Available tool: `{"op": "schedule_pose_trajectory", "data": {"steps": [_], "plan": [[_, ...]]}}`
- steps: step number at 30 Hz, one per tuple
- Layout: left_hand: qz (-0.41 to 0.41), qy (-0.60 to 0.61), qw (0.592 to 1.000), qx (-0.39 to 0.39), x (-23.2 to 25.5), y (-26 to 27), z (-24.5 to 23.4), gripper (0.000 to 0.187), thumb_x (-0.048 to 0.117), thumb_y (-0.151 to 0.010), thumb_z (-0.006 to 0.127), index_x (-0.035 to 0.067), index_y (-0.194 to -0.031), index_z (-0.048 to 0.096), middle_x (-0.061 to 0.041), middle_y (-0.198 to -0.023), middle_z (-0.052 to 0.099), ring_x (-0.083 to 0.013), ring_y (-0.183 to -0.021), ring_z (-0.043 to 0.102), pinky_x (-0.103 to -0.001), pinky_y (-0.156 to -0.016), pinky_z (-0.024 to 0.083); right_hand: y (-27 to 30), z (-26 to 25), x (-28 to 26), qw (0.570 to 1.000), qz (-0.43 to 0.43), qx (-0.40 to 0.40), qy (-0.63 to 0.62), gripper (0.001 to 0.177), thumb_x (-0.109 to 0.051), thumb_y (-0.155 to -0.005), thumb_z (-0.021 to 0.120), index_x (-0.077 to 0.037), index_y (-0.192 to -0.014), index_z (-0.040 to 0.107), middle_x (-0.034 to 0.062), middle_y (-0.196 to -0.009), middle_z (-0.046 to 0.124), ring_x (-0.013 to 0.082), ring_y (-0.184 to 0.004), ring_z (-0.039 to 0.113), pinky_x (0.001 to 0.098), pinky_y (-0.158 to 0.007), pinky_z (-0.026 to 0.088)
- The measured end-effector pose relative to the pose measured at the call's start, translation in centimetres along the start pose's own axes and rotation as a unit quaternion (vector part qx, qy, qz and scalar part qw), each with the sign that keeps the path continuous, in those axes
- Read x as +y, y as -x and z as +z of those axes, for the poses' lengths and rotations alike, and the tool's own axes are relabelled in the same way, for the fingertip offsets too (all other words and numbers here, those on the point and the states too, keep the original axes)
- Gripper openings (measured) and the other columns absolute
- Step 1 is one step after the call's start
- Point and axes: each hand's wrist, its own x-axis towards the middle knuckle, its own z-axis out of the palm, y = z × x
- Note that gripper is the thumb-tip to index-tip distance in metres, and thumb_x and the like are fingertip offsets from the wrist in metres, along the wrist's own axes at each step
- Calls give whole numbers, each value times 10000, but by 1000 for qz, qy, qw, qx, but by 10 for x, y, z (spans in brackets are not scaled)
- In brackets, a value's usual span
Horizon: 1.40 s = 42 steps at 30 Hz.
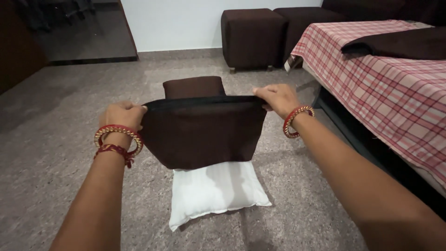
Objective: The person picks up a pillow from a sofa, places it on the floor, picks up a pillowcase, and inserts the pillow into the pillowcase by hand.
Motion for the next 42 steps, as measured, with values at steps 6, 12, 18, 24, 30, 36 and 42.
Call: {"op": "schedule_pose_trajectory", "data": {"steps": [6, 12, 18, 24, 30, 36, 42], "plan": [[-7, -76, 996, 43, 4, 3, -1, 295, 372, -831, 749, 235, -1083, 818, -148, -1097, 753, -390, -1017, 698, -485, -884, 548, 8, -3, -8, 997, -38, -12, 65, 347, -287, -789, 823, -68, -1058, 803, 112, -999, 792, 193, -847, 753, 306, -784, 591], [-14, -43, 998, 44, -1, -1, 8, 248, 294, -856, 783, 231, -1095, 811, -132, -1111, 752, -351, -1024, 708, -450, -909, 549, 5, 1, 4, 982, -59, -7, 180, 327, -210, -757, 865, -122, -1067, 806, 120, -1060, 786, 209, -938, 744, 310, -862, 570], [38, -63, 996, 53, -13, -11, 24, 190, 138, -851, 754, 189, -1031, 788, -141, -1047, 761, -347, -996, 720, -459, -875, 566, -1, 2, 14, 984, -45, 22, 170, 281, 5, -823, 711, -119, -1055, 811, 133, -1027, 790, 207, -907, 761, 317, -846, 594], [150, -121, 979, 69, -18, 3, 15, 198, 37, -845, 717, 161, -939, 841, -179, -1053, 746, -385, -973, 717, -443, -895, 573, 1, 6, -1, 989, -23, 56, 138, 276, 42, -829, 661, -89, -1029, 799, 155, -894, 780, 226, -742, 764, 338, -713, 617], [147, -150, 970, 123, -4, 20, 0, 326, 17, -828, 698, 163, -1100, 801, -215, -1070, 730, -421, -992, 699, -487, -858, 568, -1, 23, -12, 988, -84, 72, 104, 326, 58, -817, 585, -75, -1029, 792, 171, -864, 772, 226, -689, 755, 344, -661, 608], [126, -194, 963, 140, 11, 35, -29, 471, 59, -754, 735, 201, -1203, 744, -145, -1162, 712, -394, -1022, 683, -491, -832, 556, -4, 33, -20, 984, -118, 73, 108, 300, 48, -805, 569, -43, -999, 779, 184, -801, 757, 232, -651, 737, 350, -646, 595], [111, -204, 967, 105, -6, 24, -29, 518, 81, -757, 754, 220, -1255, 723, -149, -1161, 725, -357, -1085, 676, -472, -909, 543, 7, 45, -34, 997, -31, 46, 54, 341, 79, -810, 489, -30, -953, 779, 187, -750, 741, 226, -604, 734, 359, -589, 613]]}}
